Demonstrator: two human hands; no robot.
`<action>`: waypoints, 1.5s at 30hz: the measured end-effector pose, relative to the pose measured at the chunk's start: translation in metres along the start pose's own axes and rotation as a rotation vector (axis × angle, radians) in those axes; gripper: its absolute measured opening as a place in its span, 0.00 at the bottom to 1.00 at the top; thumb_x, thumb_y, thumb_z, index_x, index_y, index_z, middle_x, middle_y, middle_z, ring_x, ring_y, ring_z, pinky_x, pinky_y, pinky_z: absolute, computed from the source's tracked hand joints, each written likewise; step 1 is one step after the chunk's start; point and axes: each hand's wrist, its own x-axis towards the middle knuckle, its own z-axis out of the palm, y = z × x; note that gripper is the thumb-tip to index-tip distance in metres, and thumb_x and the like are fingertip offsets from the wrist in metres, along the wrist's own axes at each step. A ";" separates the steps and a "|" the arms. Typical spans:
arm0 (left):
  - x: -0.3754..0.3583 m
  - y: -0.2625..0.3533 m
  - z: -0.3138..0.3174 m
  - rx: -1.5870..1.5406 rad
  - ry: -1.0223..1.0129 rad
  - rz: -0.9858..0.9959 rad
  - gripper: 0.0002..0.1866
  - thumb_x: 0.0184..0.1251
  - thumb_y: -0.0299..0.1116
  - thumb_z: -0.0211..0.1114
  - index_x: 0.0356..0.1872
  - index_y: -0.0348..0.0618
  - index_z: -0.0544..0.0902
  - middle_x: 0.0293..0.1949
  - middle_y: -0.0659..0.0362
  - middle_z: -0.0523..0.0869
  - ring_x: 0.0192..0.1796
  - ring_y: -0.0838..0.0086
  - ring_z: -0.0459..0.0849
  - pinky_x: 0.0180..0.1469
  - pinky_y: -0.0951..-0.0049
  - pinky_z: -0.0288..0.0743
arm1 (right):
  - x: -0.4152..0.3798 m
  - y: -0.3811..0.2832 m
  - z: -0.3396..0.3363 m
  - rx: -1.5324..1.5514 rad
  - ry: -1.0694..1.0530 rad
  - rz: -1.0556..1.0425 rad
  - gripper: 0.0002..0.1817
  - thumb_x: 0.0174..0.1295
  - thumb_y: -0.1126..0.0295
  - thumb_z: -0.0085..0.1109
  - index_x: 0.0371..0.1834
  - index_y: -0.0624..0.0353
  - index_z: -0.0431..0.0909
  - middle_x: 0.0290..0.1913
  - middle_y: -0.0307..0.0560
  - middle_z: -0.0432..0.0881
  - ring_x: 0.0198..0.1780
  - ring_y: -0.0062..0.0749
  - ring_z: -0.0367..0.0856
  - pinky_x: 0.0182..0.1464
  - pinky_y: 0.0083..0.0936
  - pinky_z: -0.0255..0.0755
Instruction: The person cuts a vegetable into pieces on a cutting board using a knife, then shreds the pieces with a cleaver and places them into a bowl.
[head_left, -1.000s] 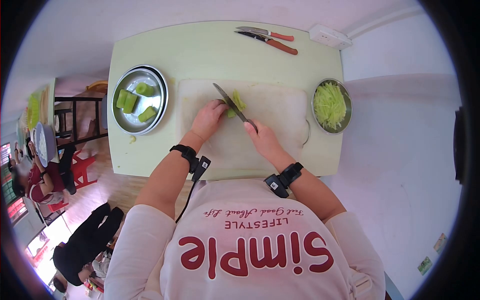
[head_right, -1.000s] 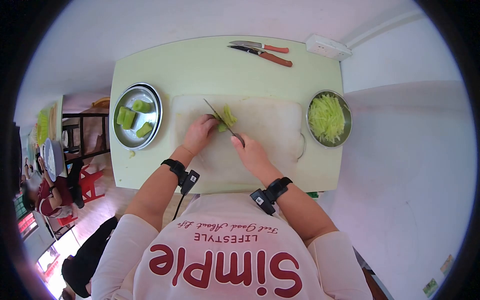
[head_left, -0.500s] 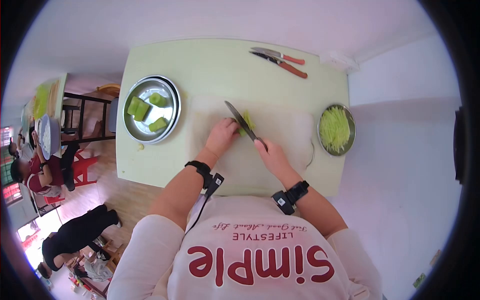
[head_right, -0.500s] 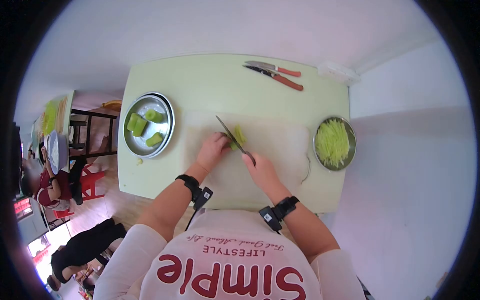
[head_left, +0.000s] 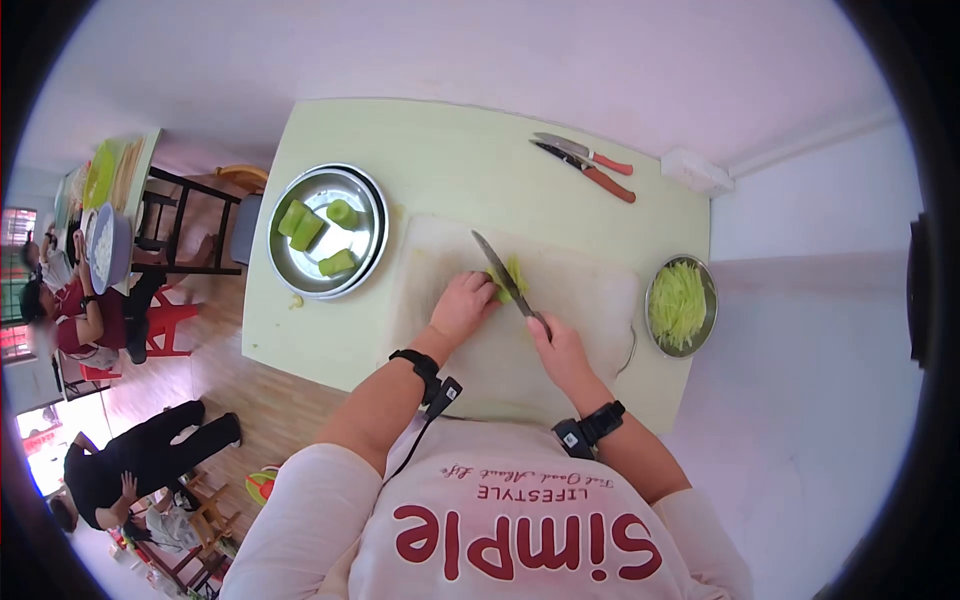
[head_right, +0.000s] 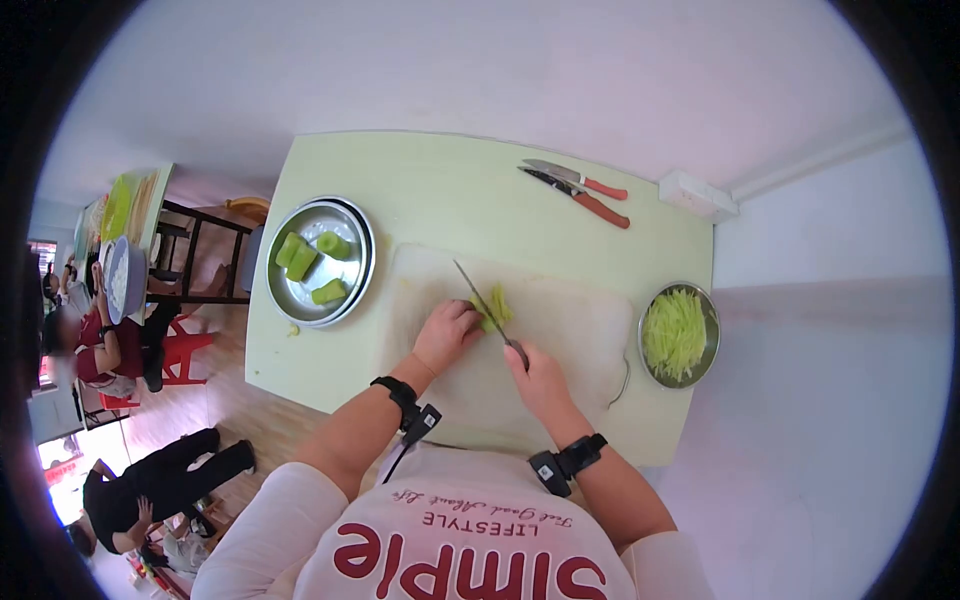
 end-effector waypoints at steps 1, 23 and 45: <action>0.000 -0.001 0.000 0.019 0.000 0.007 0.13 0.50 0.30 0.69 0.39 0.41 0.81 0.42 0.55 0.80 0.48 0.59 0.77 0.53 0.63 0.73 | 0.001 -0.002 -0.001 -0.002 0.000 -0.006 0.21 0.69 0.54 0.49 0.45 0.64 0.78 0.31 0.61 0.80 0.34 0.54 0.80 0.37 0.38 0.72; 0.005 -0.001 0.006 0.103 0.070 -0.002 0.06 0.54 0.27 0.64 0.33 0.41 0.82 0.37 0.56 0.80 0.43 0.60 0.77 0.47 0.62 0.73 | -0.006 0.003 0.009 -0.031 -0.013 0.007 0.21 0.69 0.52 0.49 0.49 0.59 0.78 0.34 0.59 0.82 0.37 0.53 0.81 0.40 0.40 0.74; 0.005 -0.004 0.006 0.077 0.091 0.030 0.04 0.53 0.26 0.64 0.31 0.43 0.81 0.34 0.57 0.80 0.41 0.60 0.77 0.46 0.62 0.74 | -0.011 -0.001 0.010 -0.001 0.026 0.054 0.22 0.69 0.51 0.48 0.45 0.61 0.79 0.31 0.60 0.81 0.35 0.55 0.80 0.38 0.39 0.73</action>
